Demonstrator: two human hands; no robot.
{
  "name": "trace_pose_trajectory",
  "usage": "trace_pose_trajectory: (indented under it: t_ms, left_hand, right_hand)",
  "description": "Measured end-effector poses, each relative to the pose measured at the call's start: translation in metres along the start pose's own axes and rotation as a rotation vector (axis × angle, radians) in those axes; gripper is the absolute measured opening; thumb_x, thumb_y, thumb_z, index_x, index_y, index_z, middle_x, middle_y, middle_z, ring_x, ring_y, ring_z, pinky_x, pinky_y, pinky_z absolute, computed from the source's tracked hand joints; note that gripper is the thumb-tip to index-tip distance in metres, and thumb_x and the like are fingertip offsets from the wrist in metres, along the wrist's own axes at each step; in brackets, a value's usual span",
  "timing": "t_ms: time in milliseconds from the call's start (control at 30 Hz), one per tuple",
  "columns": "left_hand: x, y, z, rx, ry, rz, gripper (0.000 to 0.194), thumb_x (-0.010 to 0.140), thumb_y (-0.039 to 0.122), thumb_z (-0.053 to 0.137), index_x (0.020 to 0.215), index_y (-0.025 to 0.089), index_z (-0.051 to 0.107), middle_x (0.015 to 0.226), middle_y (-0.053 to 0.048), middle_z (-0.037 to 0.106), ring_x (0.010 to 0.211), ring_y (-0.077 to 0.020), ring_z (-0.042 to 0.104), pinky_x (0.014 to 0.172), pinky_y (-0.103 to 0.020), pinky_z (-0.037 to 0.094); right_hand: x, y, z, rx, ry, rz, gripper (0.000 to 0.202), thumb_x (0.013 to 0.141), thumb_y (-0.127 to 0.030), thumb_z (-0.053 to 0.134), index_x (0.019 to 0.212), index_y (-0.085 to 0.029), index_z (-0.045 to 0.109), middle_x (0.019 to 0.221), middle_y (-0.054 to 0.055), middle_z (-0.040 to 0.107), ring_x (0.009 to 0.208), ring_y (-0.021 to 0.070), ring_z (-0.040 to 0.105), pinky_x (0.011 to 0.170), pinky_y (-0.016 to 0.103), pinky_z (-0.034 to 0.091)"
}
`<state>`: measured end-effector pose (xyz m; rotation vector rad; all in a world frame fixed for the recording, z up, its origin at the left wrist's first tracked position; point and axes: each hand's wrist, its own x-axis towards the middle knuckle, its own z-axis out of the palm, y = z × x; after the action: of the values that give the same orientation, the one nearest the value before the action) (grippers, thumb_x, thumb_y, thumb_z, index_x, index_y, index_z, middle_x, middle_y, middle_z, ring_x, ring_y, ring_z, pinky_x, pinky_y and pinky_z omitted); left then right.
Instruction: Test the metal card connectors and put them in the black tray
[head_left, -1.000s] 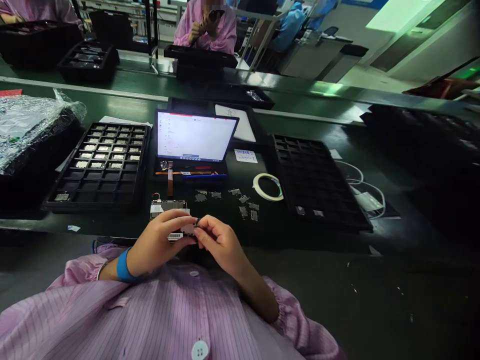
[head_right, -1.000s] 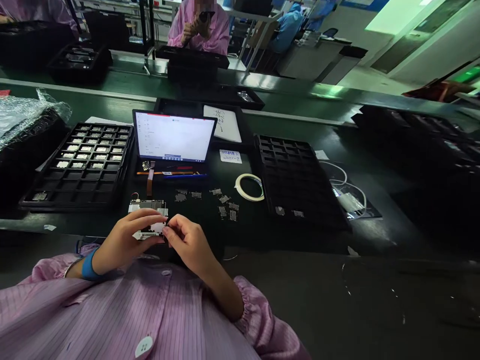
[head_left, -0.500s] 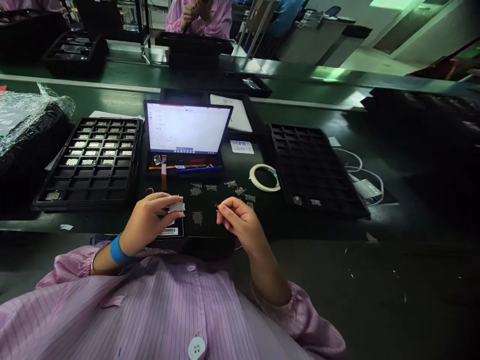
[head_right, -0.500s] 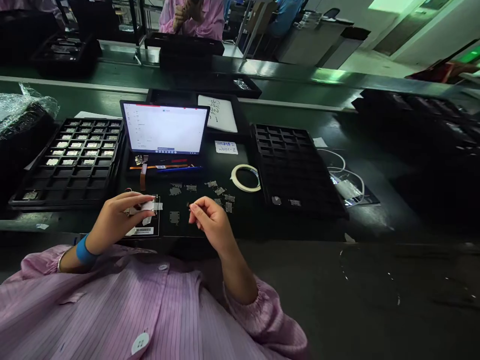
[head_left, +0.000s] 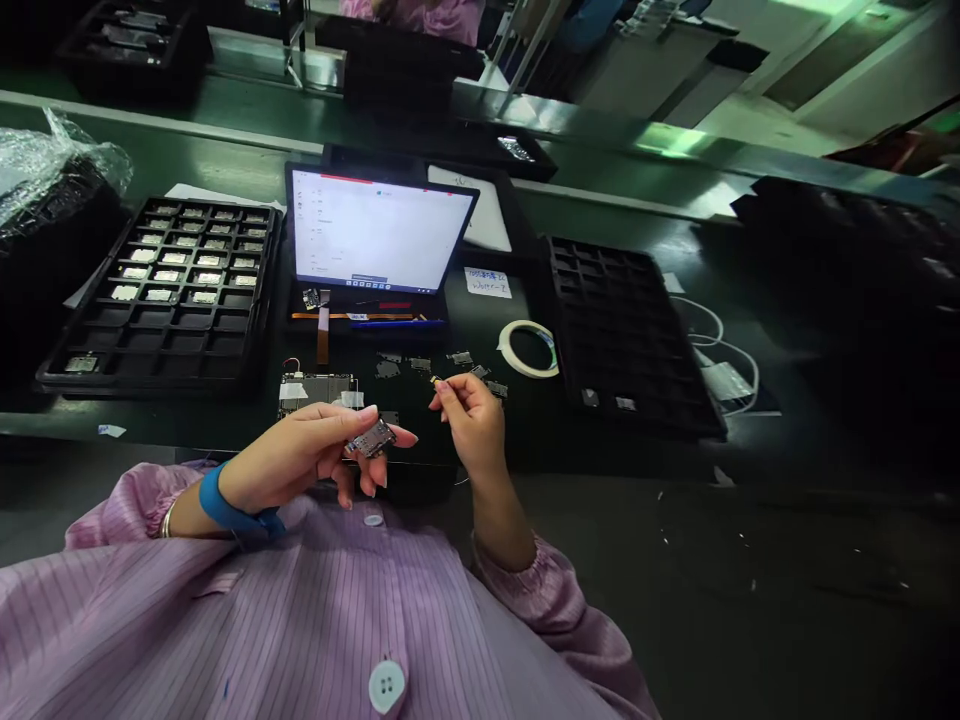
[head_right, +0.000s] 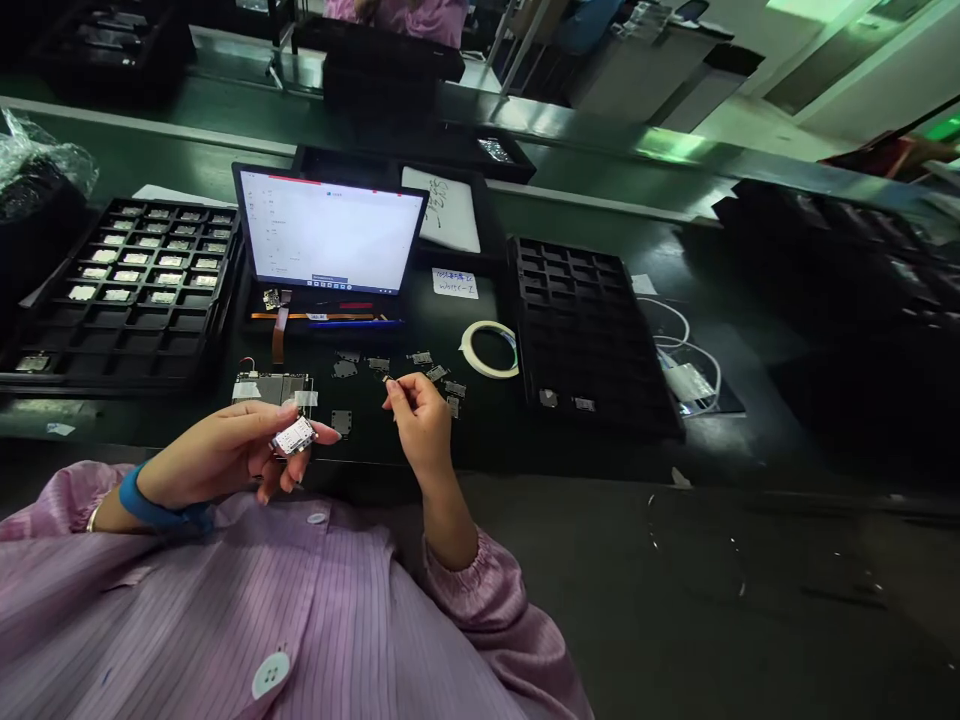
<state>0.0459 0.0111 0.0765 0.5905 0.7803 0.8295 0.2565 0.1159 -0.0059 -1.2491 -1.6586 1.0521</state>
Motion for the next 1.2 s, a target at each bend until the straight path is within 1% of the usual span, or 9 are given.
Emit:
trace_pose_trajectory:
  t_ms: [133,500,567,767,867,933,1033,1100,1200]
  left_hand:
    - [-0.004,0.004,0.006,0.069,-0.014,-0.003,0.046,0.092,0.052,0.056,0.108,0.013,0.075,0.068,-0.004,0.063,0.056,-0.0111,0.056,0.041,-0.017,0.040]
    - [-0.008,0.007,0.010,0.173,0.059,-0.052,0.053,0.090,0.059,0.052,0.103,0.012,0.075,0.065,-0.004,0.061,0.047,-0.0088,0.048,0.034,-0.018,0.028]
    - [-0.007,0.006,0.010,0.155,0.063,-0.063,0.053,0.090,0.059,0.053,0.098,0.012,0.076,0.063,-0.002,0.058,0.045,-0.0085,0.047,0.033,-0.018,0.029]
    - [-0.002,0.005,0.010,0.088,0.040,-0.070,0.050,0.091,0.056,0.053,0.082,0.012,0.074,0.059,-0.001,0.054,0.046,-0.0093,0.050,0.033,-0.017,0.039]
    - [-0.001,0.004,0.011,0.087,0.046,-0.080,0.050,0.092,0.056,0.052,0.084,0.012,0.075,0.058,0.000,0.054,0.046,-0.0092,0.052,0.033,-0.016,0.040]
    - [0.000,0.004,0.010,0.102,0.047,-0.075,0.050,0.093,0.055,0.050,0.091,0.012,0.075,0.058,0.000,0.054,0.045,-0.0088,0.052,0.033,-0.016,0.040]
    - [0.007,0.001,0.006,0.240,0.089,-0.025,0.043,0.093,0.051,0.052,0.101,0.012,0.070,0.057,0.001,0.056,0.044,-0.0094,0.055,0.036,-0.017,0.045]
    - [0.018,0.000,0.003,0.442,0.178,0.028,0.031,0.091,0.042,0.059,0.098,0.013,0.066,0.055,0.003,0.058,0.043,-0.0099,0.057,0.038,-0.017,0.047]
    - [0.045,0.002,0.000,0.762,0.257,0.037,0.016,0.089,0.032,0.063,0.093,0.016,0.061,0.051,0.005,0.057,0.038,-0.0098,0.054,0.035,-0.017,0.041]
  right_hand:
    - [-0.001,0.001,0.001,-0.005,0.000,0.002,0.022,0.090,-0.038,0.060,0.077,-0.020,0.059,0.066,-0.001,0.063,0.053,0.0116,0.050,0.053,0.026,0.038]
    - [-0.002,-0.001,0.001,-0.030,0.008,0.001,0.023,0.089,-0.039,0.060,0.076,-0.020,0.058,0.065,-0.001,0.063,0.054,0.0123,0.051,0.054,0.026,0.039]
    - [-0.002,-0.001,0.001,-0.028,0.010,0.000,0.023,0.089,-0.039,0.060,0.076,-0.021,0.057,0.065,-0.001,0.063,0.054,0.0125,0.051,0.054,0.026,0.039]
    - [-0.003,0.000,0.001,-0.033,0.009,-0.007,0.023,0.090,-0.039,0.060,0.076,-0.021,0.058,0.066,0.000,0.063,0.055,0.0130,0.052,0.055,0.027,0.040]
    - [-0.003,0.000,0.001,-0.029,0.010,-0.006,0.022,0.090,-0.038,0.060,0.076,-0.021,0.058,0.065,-0.001,0.063,0.054,0.0125,0.051,0.054,0.027,0.039]
    - [-0.003,0.000,0.001,-0.024,0.010,-0.004,0.022,0.090,-0.038,0.060,0.076,-0.021,0.058,0.066,-0.001,0.063,0.054,0.0124,0.050,0.054,0.026,0.038]
    - [-0.003,-0.001,0.001,-0.025,0.012,0.001,0.022,0.090,-0.038,0.060,0.076,-0.021,0.058,0.065,-0.001,0.063,0.055,0.0126,0.051,0.054,0.026,0.039]
    - [-0.004,-0.002,0.001,-0.028,0.020,0.001,0.022,0.090,-0.038,0.060,0.076,-0.021,0.058,0.065,-0.001,0.063,0.054,0.0125,0.052,0.055,0.026,0.040]
    - [-0.004,-0.003,0.000,-0.014,0.037,0.001,0.023,0.089,-0.039,0.060,0.076,-0.021,0.058,0.065,-0.001,0.063,0.053,0.0123,0.052,0.053,0.026,0.039]
